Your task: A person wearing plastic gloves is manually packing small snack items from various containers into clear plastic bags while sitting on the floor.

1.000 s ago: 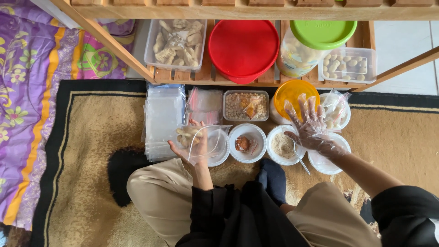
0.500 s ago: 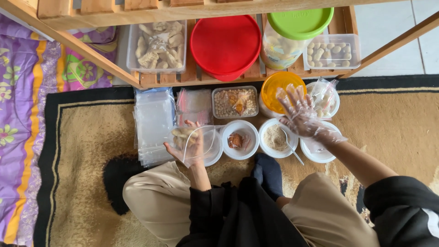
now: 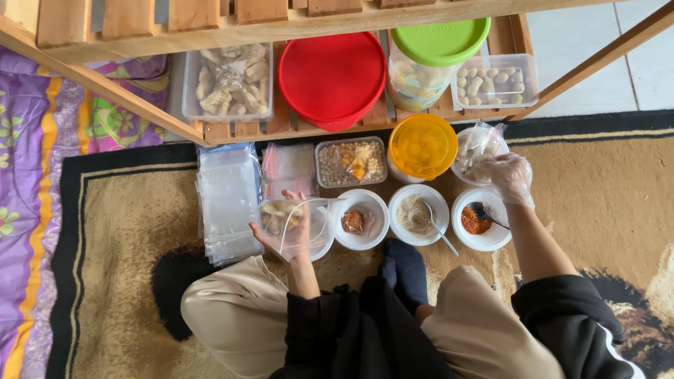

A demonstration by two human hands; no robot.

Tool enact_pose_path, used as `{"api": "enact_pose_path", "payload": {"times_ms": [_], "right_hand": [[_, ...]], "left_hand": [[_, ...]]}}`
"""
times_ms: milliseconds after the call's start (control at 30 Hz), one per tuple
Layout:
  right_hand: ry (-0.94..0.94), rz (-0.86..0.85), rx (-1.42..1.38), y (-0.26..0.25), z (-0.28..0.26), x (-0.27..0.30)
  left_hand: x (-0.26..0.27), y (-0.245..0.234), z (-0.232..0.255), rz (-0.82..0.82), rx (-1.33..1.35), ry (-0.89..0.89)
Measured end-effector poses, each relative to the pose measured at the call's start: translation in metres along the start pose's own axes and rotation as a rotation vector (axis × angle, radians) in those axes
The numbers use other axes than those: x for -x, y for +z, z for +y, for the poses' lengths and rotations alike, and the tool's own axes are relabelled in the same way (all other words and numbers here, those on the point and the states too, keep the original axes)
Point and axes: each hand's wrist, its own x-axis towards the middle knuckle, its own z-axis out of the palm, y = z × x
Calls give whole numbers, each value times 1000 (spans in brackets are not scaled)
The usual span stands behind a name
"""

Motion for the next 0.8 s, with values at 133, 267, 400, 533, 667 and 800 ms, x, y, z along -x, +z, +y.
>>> {"api": "enact_pose_path", "payload": {"times_ms": [133,267,400,533,667,800], "right_hand": [[43,-28,-245,-28,-16,20],[6,-60,-237,-31,-13,3],[121,-71,-753,-65,-46,35],[264,-169,-1584,-88,-59,55],[172,-233,-1558,-122,-85,91],[344,-143,-1295,-123,-94,64]], "left_hand": [[2,1,0,-5,6,-9],[3,0,-3,-9,-9,-8],[4,2,-3,-14,0,-14],[0,-6,9,-73,80,-103],[-4,-11,15,-111,122,-177],[-7,-16,15,-153,115,-202]]}}
